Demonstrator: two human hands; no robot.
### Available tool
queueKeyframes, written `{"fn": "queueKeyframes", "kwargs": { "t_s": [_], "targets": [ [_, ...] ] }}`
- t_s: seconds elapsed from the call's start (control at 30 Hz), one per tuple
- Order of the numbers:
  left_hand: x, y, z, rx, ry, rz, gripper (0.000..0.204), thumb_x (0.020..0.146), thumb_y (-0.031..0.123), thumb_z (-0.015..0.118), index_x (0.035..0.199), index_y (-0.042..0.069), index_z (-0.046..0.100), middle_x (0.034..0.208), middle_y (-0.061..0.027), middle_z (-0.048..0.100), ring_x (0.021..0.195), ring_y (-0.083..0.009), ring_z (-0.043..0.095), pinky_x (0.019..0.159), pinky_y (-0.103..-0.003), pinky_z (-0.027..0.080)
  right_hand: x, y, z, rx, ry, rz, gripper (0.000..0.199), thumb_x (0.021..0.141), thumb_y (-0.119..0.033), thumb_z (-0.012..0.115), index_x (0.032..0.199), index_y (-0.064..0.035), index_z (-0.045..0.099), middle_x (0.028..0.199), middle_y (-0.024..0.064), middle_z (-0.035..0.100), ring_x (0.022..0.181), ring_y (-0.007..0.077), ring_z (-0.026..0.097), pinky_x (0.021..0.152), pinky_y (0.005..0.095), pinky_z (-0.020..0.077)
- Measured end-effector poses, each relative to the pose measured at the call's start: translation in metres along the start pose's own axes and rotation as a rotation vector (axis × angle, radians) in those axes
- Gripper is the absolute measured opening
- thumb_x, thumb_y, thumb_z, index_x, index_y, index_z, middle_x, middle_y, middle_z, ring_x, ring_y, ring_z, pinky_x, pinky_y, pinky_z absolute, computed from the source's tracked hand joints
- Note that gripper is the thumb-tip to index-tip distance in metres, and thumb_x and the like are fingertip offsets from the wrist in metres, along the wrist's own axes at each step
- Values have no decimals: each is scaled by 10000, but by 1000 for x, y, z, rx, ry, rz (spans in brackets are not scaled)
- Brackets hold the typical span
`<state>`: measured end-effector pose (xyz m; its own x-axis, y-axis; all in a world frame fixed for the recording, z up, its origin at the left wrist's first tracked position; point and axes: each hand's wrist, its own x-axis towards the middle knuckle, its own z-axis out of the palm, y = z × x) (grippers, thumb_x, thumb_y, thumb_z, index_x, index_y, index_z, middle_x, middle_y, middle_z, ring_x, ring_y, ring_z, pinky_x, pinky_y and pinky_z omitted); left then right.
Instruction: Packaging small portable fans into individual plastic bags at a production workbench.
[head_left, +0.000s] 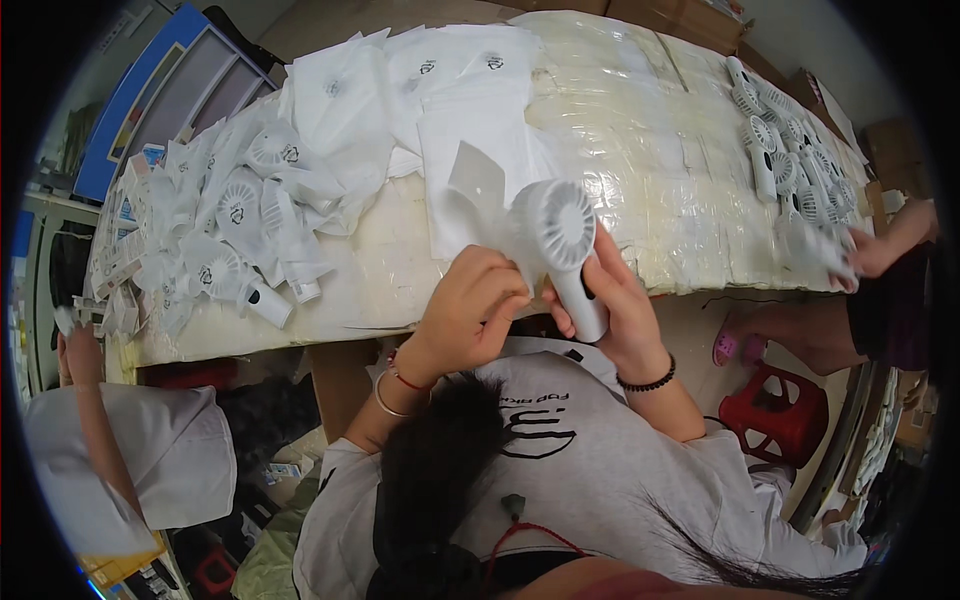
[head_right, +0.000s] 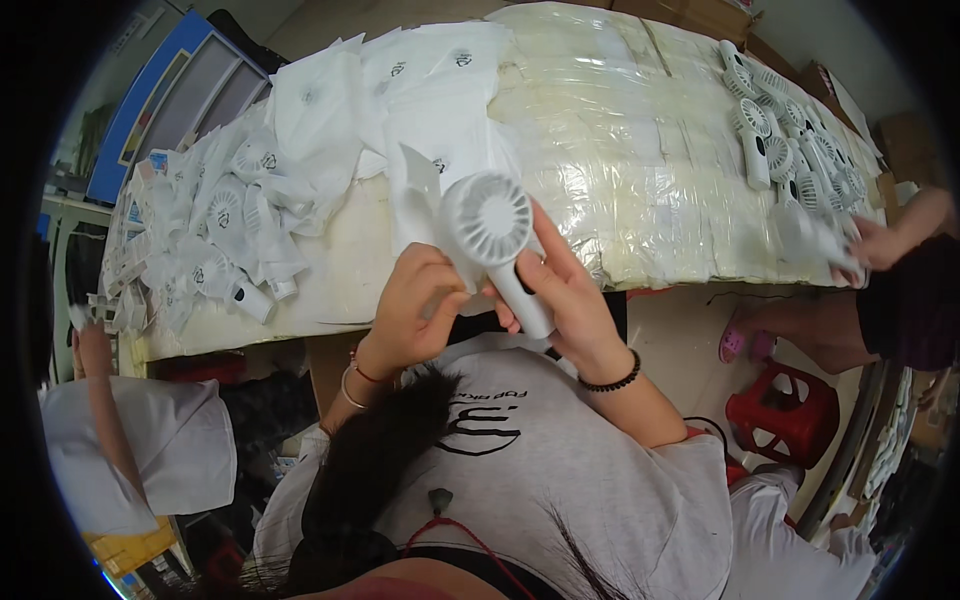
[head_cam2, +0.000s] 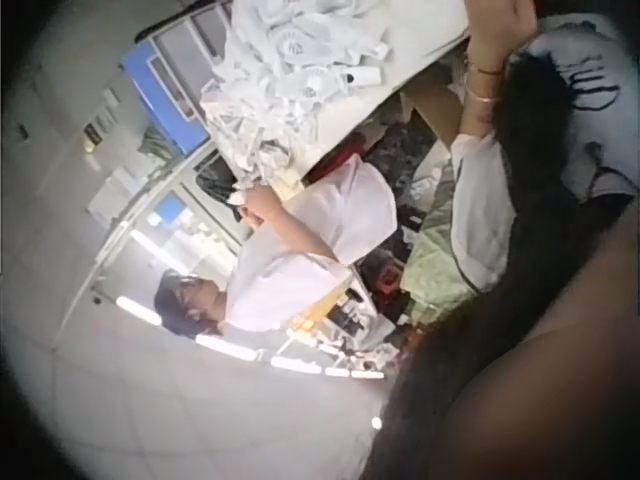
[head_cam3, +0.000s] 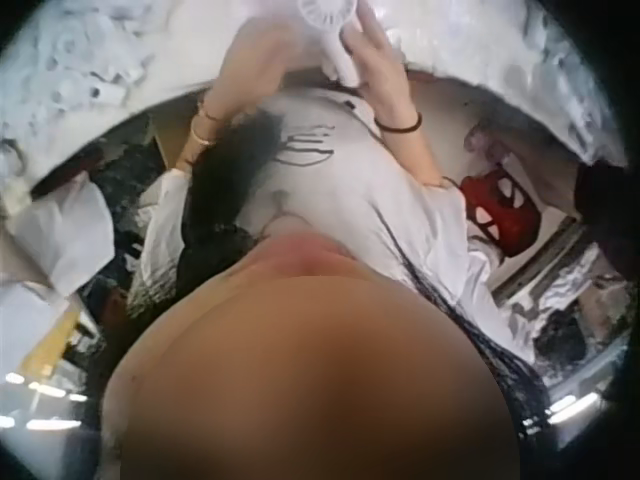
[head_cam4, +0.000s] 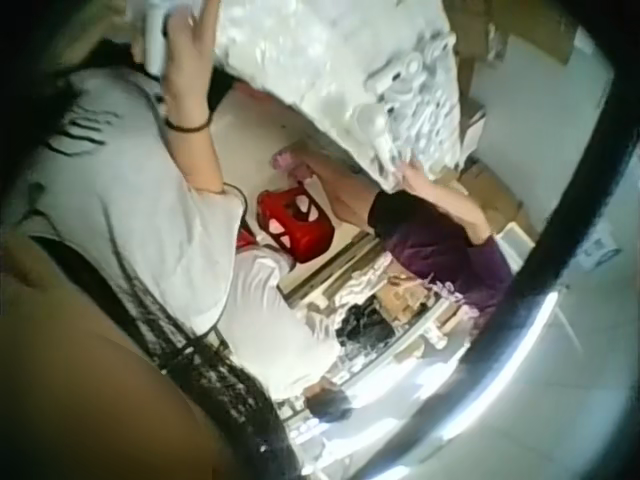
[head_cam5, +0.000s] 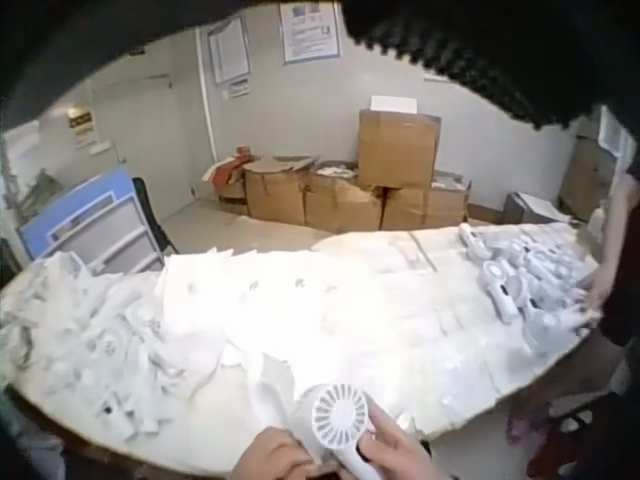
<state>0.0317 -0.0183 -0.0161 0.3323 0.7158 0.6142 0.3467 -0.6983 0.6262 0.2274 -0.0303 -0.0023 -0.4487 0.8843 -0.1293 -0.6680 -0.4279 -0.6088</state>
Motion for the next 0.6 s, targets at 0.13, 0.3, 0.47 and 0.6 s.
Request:
{"fn": "queueKeyframes", "kwargs": {
  "t_s": [0.13,0.3,0.47,0.6],
  "targets": [
    [-6,2,-1,-334,178,-282,107,789,-24,531,873,40,511,957,-80,530,813,-200,459,776,-286,394,-7,-29,-13,-401,-53,-85,664,889,-80,553,1460,-88,216,892,127,645,564,128,496,505,205,408],
    [-1,-12,-11,-380,2,-374,93,818,-6,528,897,32,495,1008,-86,535,986,-230,502,893,-300,380,-16,-60,-30,-1060,-455,13,704,849,-142,624,1449,-89,261,821,135,647,558,158,518,540,220,412],
    [-4,-18,-1,-344,-195,-371,84,832,13,535,908,29,504,1021,-90,535,1193,-287,458,1004,-339,335,7,-49,-5,-1497,-376,226,702,831,-156,654,1429,-72,297,747,96,652,550,168,515,555,227,408],
    [1,-21,13,-158,-316,-357,63,844,24,530,903,35,509,1102,-109,538,1287,-330,389,1051,-373,306,2,-29,-20,-1664,-559,336,707,803,-134,682,1406,-45,323,779,94,664,553,167,520,537,232,410]
  ]
}}
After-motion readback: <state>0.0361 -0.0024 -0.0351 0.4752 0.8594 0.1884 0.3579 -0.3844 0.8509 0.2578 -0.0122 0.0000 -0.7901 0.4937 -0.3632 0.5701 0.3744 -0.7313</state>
